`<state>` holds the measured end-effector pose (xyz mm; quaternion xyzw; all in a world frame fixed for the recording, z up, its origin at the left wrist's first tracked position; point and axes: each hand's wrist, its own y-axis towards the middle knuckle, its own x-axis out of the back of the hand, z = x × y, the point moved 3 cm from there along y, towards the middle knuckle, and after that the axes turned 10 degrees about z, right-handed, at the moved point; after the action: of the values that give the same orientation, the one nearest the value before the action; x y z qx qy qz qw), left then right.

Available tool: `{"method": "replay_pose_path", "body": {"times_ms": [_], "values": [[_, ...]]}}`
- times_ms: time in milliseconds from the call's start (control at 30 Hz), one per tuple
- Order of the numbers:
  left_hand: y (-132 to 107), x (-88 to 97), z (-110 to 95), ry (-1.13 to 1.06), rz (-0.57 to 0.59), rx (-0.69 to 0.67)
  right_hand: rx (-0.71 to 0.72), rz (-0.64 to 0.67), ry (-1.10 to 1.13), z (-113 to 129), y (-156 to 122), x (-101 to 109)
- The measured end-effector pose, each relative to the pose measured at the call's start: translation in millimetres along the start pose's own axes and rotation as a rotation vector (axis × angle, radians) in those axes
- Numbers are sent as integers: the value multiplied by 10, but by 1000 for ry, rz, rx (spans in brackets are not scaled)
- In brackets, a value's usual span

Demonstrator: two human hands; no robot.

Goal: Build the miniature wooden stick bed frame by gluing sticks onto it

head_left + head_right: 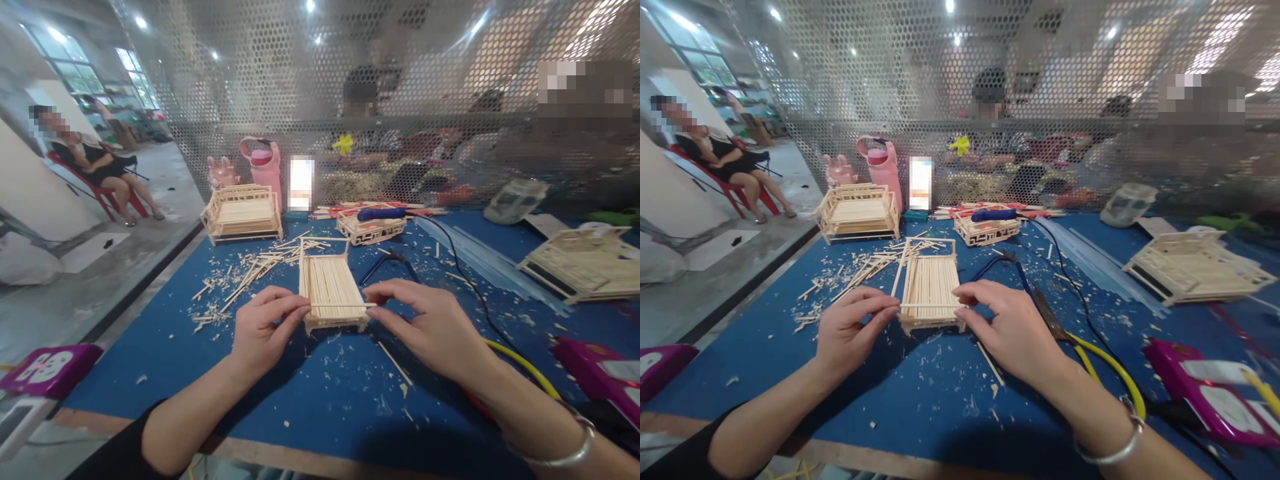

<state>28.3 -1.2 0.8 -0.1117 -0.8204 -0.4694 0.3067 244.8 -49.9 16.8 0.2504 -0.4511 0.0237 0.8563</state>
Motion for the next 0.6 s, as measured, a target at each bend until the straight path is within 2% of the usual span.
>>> {"method": "replay_pose_path", "body": {"times_ms": [167,400,600], "values": [[-3,-1,-22,34,-14,-22,-68,-69,43,-70,-54,-53],[-27,-11,-14,41,-27,-22,-8,-108,111,-35,-60,-73],[-107,-23,65,-127,-48,64,-11,-138,90,-47,-77,-84]]}}
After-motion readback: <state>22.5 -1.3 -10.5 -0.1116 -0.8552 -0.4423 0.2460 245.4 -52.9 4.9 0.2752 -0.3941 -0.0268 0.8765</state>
